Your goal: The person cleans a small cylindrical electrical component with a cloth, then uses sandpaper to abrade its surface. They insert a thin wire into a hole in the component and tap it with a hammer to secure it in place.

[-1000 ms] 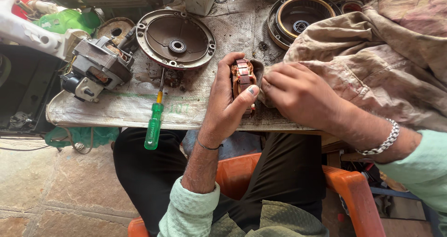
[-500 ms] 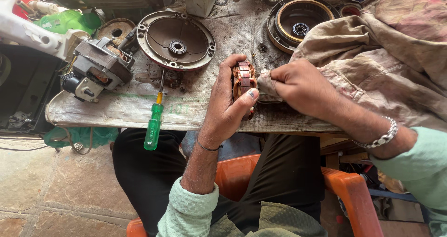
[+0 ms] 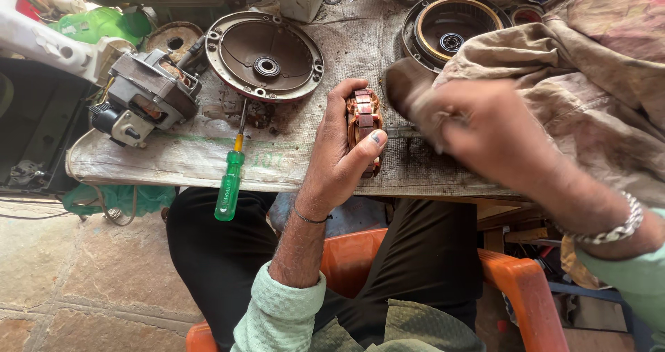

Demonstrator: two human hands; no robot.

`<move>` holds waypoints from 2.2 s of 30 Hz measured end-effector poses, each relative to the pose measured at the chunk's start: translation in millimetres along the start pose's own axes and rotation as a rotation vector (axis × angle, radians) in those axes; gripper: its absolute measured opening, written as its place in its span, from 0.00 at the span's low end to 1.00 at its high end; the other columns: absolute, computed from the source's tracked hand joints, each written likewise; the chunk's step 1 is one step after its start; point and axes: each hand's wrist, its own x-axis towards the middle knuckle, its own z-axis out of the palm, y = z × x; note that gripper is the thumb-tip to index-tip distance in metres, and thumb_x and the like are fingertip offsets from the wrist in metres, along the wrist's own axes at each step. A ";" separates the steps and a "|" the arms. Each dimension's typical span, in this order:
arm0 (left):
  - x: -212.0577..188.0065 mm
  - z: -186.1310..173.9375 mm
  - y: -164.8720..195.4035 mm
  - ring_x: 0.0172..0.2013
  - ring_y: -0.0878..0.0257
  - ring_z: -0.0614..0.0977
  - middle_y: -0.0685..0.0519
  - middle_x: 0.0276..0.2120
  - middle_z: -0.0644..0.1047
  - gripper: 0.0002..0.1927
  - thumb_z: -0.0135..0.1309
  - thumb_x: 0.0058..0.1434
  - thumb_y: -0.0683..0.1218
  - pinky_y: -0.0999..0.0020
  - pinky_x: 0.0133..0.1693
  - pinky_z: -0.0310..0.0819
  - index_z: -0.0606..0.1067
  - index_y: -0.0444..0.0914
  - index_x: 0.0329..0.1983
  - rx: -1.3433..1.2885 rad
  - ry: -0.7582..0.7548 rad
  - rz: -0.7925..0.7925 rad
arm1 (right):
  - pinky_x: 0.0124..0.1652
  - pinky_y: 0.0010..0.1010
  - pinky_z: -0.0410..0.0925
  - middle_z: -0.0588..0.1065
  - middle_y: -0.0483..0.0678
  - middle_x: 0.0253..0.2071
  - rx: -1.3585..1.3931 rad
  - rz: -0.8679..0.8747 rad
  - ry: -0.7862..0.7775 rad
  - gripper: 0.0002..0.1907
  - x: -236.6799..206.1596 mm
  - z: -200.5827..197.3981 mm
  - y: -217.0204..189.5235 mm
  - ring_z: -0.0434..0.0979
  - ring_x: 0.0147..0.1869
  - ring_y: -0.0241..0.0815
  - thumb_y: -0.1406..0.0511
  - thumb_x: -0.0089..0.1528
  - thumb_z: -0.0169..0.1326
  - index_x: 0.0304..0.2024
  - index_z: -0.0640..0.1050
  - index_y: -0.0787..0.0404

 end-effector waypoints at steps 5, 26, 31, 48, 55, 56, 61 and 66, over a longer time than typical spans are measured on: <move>0.1 -0.8 1.0 0.56 0.56 0.77 0.44 0.55 0.73 0.38 0.53 0.62 0.54 0.61 0.61 0.73 0.59 0.35 0.72 0.001 -0.010 0.052 | 0.50 0.43 0.70 0.80 0.55 0.44 -0.352 -0.262 0.051 0.17 -4.0 23.3 -4.9 0.81 0.48 0.53 0.70 0.54 0.63 0.46 0.80 0.67; 2.4 -0.9 0.6 0.45 0.60 0.77 0.47 0.45 0.73 0.38 0.51 0.59 0.53 0.64 0.48 0.78 0.58 0.36 0.72 -0.093 -0.009 -0.056 | 0.22 0.27 0.68 0.78 0.51 0.28 0.075 0.190 0.129 0.09 -0.2 -0.8 38.5 0.78 0.24 0.36 0.77 0.67 0.50 0.45 0.80 0.67; 0.8 -1.2 -1.7 0.48 0.62 0.77 0.48 0.48 0.72 0.37 0.51 0.62 0.53 0.64 0.53 0.77 0.58 0.35 0.72 -0.021 0.012 0.032 | 0.35 0.23 0.74 0.77 0.50 0.39 0.129 0.017 0.397 0.01 -2.8 -22.1 59.2 0.80 0.39 0.34 0.76 0.75 0.53 0.48 0.74 0.70; -0.4 -2.3 0.0 0.55 0.58 0.75 0.46 0.54 0.72 0.37 0.53 0.63 0.54 0.61 0.61 0.72 0.59 0.35 0.73 -0.012 0.003 0.062 | 0.49 0.37 0.72 0.74 0.52 0.50 -0.162 -0.037 -0.188 0.15 2.6 -15.5 15.9 0.75 0.52 0.44 0.62 0.65 0.55 0.51 0.81 0.63; 0.9 -0.3 -1.1 0.49 0.61 0.77 0.48 0.48 0.73 0.38 0.52 0.61 0.54 0.63 0.54 0.76 0.58 0.36 0.72 -0.022 0.003 0.012 | 0.41 0.36 0.74 0.73 0.61 0.45 -0.394 0.040 0.208 0.21 -4.8 -37.8 33.0 0.77 0.45 0.49 0.62 0.62 0.68 0.44 0.76 0.72; 0.9 -0.5 -1.4 0.49 0.61 0.77 0.48 0.48 0.73 0.38 0.52 0.61 0.54 0.62 0.54 0.76 0.58 0.36 0.72 -0.021 0.001 0.015 | 0.43 0.37 0.74 0.74 0.61 0.46 -0.487 0.021 0.241 0.16 -6.6 -40.3 35.5 0.76 0.48 0.50 0.64 0.64 0.67 0.45 0.77 0.70; 0.8 -0.6 -3.5 0.52 0.59 0.77 0.47 0.51 0.72 0.38 0.52 0.63 0.54 0.61 0.57 0.75 0.58 0.35 0.73 -0.014 0.004 0.052 | 0.43 0.37 0.74 0.74 0.60 0.46 -0.485 0.103 0.363 0.15 -10.8 -59.5 57.6 0.77 0.47 0.49 0.65 0.63 0.65 0.45 0.78 0.70; 1.5 -0.2 -4.6 0.49 0.59 0.78 0.46 0.49 0.73 0.39 0.52 0.61 0.55 0.61 0.55 0.77 0.57 0.36 0.72 -0.015 -0.004 0.009 | 0.43 0.36 0.74 0.74 0.59 0.46 -0.378 0.137 0.123 0.14 -24.2 -41.3 116.4 0.78 0.47 0.49 0.65 0.63 0.63 0.45 0.78 0.70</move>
